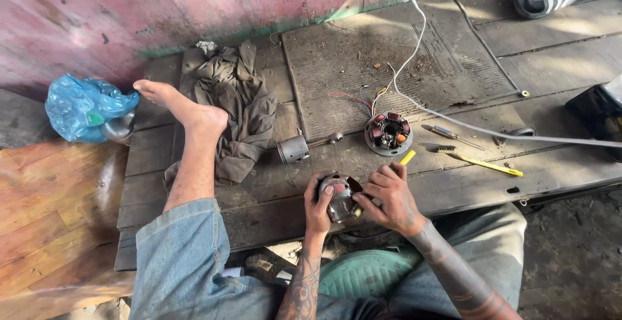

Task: The person sits on the ground and scrubs a cylindrical metal part with a yellow-handled brush. They rotate the object to clean different areas while holding it in their left hand. Other disassembled mechanical parts and tools are visible on the wooden floor nearby.

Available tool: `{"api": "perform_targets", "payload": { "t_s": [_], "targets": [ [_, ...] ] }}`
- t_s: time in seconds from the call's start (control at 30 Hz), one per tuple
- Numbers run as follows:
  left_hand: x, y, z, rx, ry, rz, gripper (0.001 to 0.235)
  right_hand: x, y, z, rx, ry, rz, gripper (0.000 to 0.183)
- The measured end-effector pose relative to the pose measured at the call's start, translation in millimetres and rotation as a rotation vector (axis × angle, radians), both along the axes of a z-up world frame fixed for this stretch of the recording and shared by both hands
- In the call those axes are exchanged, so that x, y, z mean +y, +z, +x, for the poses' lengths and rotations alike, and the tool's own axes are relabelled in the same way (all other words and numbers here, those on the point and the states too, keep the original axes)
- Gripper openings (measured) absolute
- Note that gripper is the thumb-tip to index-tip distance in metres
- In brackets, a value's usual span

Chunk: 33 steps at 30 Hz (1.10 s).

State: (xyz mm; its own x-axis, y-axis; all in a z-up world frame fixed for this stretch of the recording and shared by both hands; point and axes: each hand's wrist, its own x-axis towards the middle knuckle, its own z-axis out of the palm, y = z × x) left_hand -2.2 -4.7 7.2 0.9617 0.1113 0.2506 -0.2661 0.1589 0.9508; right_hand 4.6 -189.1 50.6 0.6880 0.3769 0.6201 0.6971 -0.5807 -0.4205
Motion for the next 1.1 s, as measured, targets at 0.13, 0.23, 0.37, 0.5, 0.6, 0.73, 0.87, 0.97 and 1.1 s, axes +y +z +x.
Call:
{"api": "perform_targets", "payload": {
  "t_s": [0.13, 0.23, 0.37, 0.5, 0.6, 0.73, 0.87, 0.97, 1.1],
  "targets": [
    [2, -12, 2, -0.012, 0.002, -0.015, 0.034, -12, -21, 15, 0.069, -0.030, 0.012, 0.043],
    [4, -19, 6, -0.032, 0.009, -0.004, 0.031, -9, -12, 16, 0.011, -0.067, -0.051, 0.043],
    [-2, -31, 2, 0.018, 0.046, -0.016, 0.036, -14, -14, 15, 0.013, -0.050, -0.018, 0.040],
    [5, -12, 2, 0.086, -0.028, -0.111, 0.031, -1, 16, 3, 0.019, 0.014, -0.024, 0.040],
    [4, -4, 2, 0.074, -0.020, -0.062, 0.031, -16, -7, 18, 0.089, -0.095, -0.041, 0.037],
    [5, -32, 8, 0.096, -0.020, -0.118, 0.034, -14, -6, 12, 0.064, -0.011, -0.028, 0.037],
    [9, -60, 3, 0.056, 0.035, -0.024, 0.023, -15, -22, 13, -0.012, -0.035, -0.048, 0.041],
    [3, -26, -1, 0.045, 0.027, -0.044, 0.026, -9, -17, 10, 0.027, -0.018, 0.001, 0.043],
    [0, -7, 2, 0.022, 0.012, -0.058, 0.033, -15, -12, 19, 0.047, -0.036, 0.023, 0.042]
  ]
}}
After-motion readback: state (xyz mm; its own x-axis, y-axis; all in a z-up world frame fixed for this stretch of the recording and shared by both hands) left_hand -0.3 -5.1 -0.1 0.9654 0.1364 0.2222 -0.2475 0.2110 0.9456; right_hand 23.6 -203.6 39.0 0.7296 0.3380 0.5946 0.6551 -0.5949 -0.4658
